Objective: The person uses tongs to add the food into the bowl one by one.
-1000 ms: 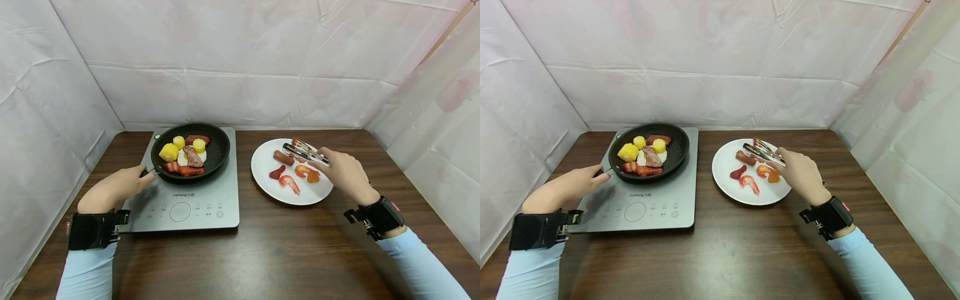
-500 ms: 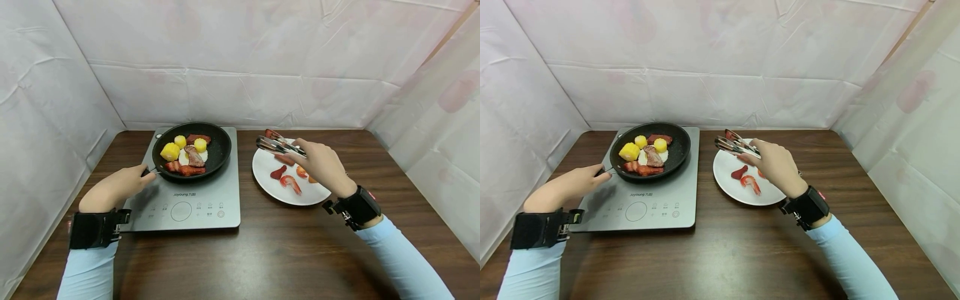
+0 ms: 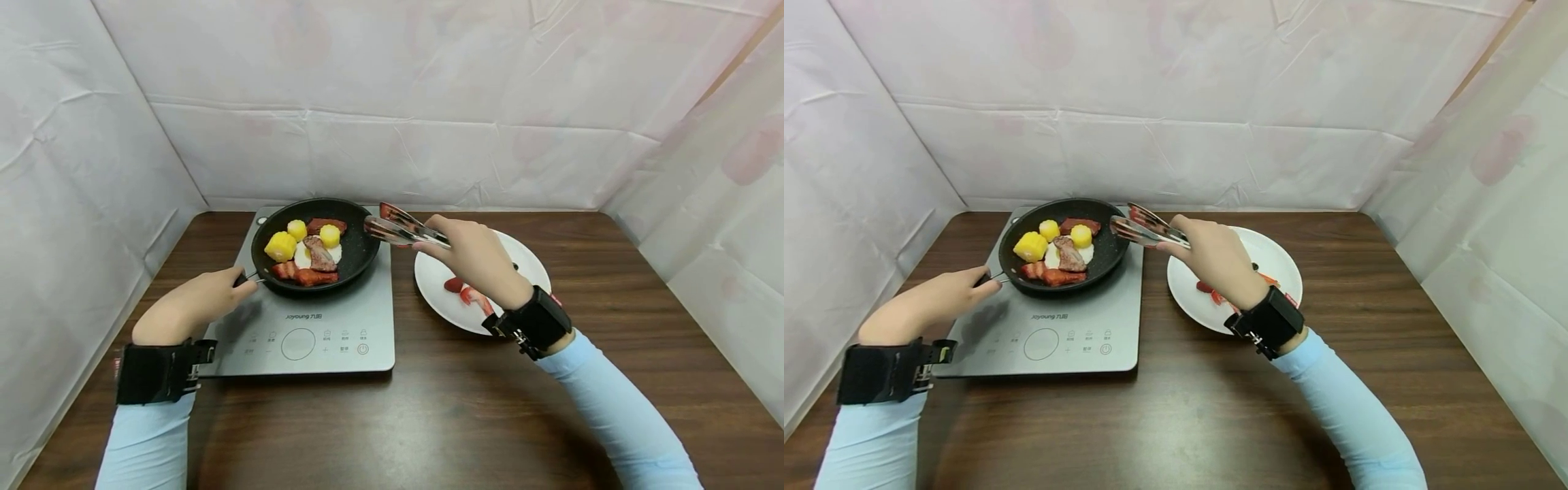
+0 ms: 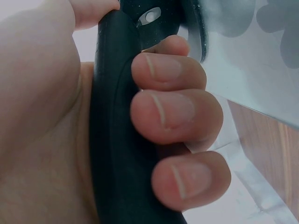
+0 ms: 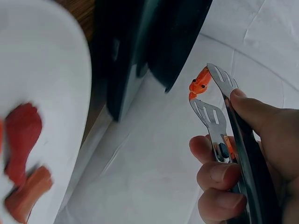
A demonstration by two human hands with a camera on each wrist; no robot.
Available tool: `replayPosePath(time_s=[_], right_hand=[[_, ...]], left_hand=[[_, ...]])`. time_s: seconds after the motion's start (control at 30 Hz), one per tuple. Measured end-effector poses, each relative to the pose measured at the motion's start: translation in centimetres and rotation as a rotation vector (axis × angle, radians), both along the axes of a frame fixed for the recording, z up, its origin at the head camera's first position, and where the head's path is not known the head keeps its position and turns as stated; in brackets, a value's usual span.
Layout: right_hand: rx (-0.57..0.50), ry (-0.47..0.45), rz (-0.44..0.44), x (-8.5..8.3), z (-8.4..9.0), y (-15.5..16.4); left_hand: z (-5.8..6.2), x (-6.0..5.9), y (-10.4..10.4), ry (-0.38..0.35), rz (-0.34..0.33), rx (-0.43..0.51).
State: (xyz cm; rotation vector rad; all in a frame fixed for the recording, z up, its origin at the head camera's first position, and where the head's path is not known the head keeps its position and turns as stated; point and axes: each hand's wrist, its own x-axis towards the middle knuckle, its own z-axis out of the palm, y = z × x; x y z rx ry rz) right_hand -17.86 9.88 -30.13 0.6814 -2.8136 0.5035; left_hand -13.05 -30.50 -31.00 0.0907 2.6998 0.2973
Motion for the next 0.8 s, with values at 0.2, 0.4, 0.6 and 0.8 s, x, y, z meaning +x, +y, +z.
replayPosePath(time_s=[0.2, 0.4, 0.6, 0.8], right_hand=[[0.014, 0.003, 0.042, -0.4, -0.5, -2.2], [0.038, 0.021, 0.075, -0.5, -0.7, -4.2], [0.074, 0.024, 0.106, -0.3, -0.7, -5.8], [0.092, 0.008, 0.120, 0.0, -1.0, -6.8]], left_hand=[[0.0, -0.1, 0.2, -0.002, 0.002, -0.002], [-0.1, -0.1, 0.3, 0.017, 0.000, -0.005], [-0.2, 0.0, 0.3, 0.025, -0.004, 0.005], [-0.2, 0.0, 0.4, 0.023, 0.000, 0.000]])
